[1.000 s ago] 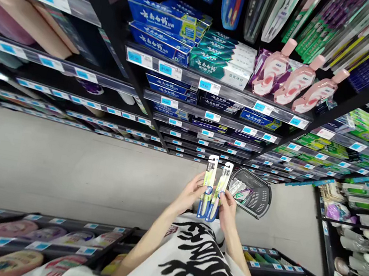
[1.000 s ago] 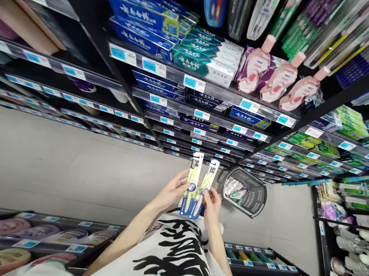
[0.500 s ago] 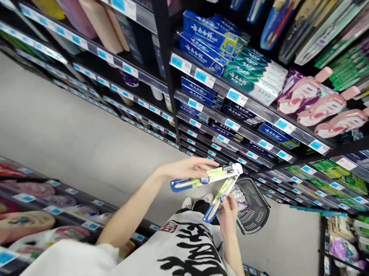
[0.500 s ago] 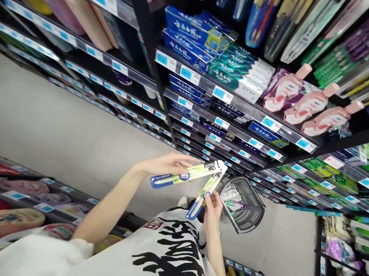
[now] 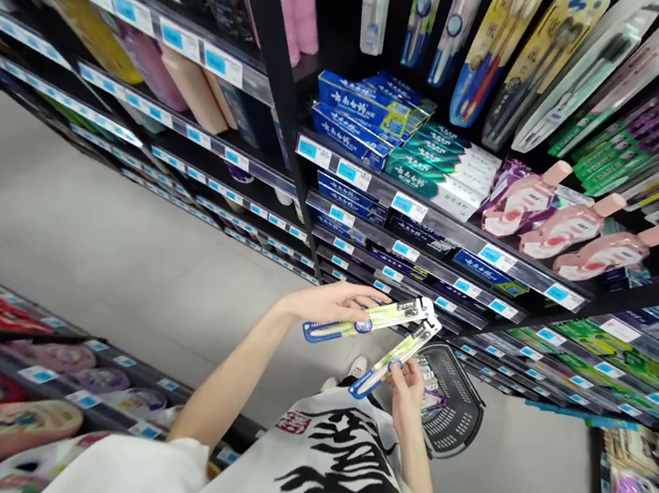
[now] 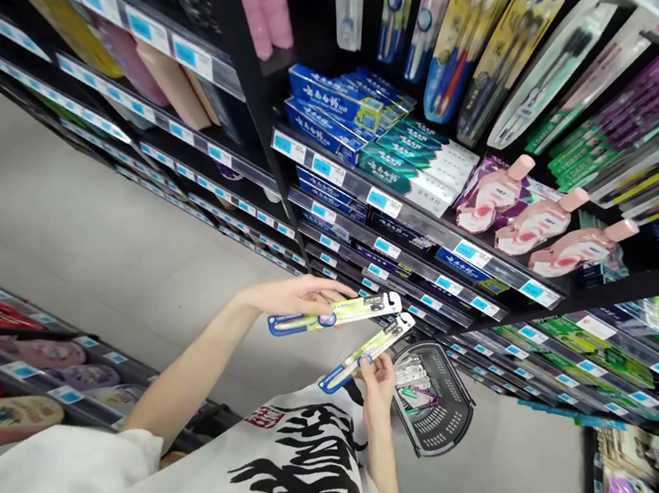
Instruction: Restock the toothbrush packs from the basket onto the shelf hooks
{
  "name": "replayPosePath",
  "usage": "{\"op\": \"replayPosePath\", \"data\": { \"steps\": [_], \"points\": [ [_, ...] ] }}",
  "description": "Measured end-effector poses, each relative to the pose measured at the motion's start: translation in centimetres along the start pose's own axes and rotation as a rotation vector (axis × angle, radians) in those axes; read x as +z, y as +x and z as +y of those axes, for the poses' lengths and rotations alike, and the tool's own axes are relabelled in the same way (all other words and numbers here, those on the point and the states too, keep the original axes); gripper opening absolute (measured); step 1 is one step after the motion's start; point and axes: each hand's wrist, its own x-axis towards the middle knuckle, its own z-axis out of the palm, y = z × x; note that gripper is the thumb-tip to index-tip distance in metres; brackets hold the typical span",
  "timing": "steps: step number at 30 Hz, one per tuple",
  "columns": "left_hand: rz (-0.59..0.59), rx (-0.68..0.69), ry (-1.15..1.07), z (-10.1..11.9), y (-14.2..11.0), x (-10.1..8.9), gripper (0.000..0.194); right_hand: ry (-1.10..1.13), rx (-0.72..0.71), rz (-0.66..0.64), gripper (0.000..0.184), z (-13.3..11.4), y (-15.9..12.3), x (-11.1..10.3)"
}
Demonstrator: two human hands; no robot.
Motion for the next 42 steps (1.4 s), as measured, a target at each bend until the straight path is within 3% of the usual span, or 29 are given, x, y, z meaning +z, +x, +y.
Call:
{"op": "replayPosePath", "data": {
  "steps": [3, 5, 8, 11, 13, 15, 18, 22, 26, 29, 31, 34, 42],
  "points": [
    [0.244, 0.130, 0.051, -1.9, 1.4, 1.0, 0.053, 0.017, -0.082, -0.005, 0.030, -1.6, 1.7, 0.4],
    [0.469, 0.183, 0.017, -4.6, 2.4, 2.7, 0.048, 0.049, -0.137, 0.003, 0.032, -3.2, 2.6, 0.8],
    [0.709, 0.064, -0.117, -10.2, 3.4, 6.2, 0.049, 0.055, -0.190, -0.007, 0.036, -6.2, 3.7, 1.6],
    [0.737, -0.051, -0.155, -15.0, 2.9, 8.8, 0.054, 0.013, -0.240, -0.036, 0.036, -8.9, 5.0, 2.3],
    [0.712, -0.125, -0.198, -16.3, 2.4, 9.3, 0.058, 0.006, -0.253, -0.046, 0.036, -10.0, 5.7, 2.7],
    [0.724, -0.124, -0.183, -16.0, 2.2, 8.9, 0.059, 0.011, -0.254, -0.039, 0.036, -10.7, 6.3, 3.1],
    [0.766, -0.028, -0.083, -13.7, 2.4, 7.3, 0.052, 0.072, -0.218, -0.053, 0.038, -11.3, 6.4, 3.4],
    [0.773, -0.013, -0.094, -10.9, 3.2, 5.5, 0.055, 0.431, 0.008, -0.217, 0.031, -12.3, 5.8, 3.2],
    [0.766, -0.012, -0.195, -11.0, 4.6, 6.1, 0.059, 0.640, 0.117, -0.360, 0.023, -12.9, 5.7, 2.4],
    [0.730, -0.015, -0.239, -12.7, 5.9, 7.6, 0.060, 0.576, 0.103, -0.368, 0.029, -12.9, 6.3, 2.1],
    [0.697, -0.024, -0.251, -13.8, 6.7, 8.5, 0.061, 0.449, 0.067, -0.321, 0.035, -12.7, 6.8, 2.2],
    [0.706, -0.036, -0.243, -14.3, 7.6, 8.7, 0.055, 0.304, 0.004, -0.223, 0.030, -12.8, 7.4, 2.9],
    [0.839, 0.076, -0.205, -10.6, 8.0, 3.6, 0.052, 0.196, -0.143, -0.237, 0.029, -14.7, 10.3, 7.0]
  ]
}}
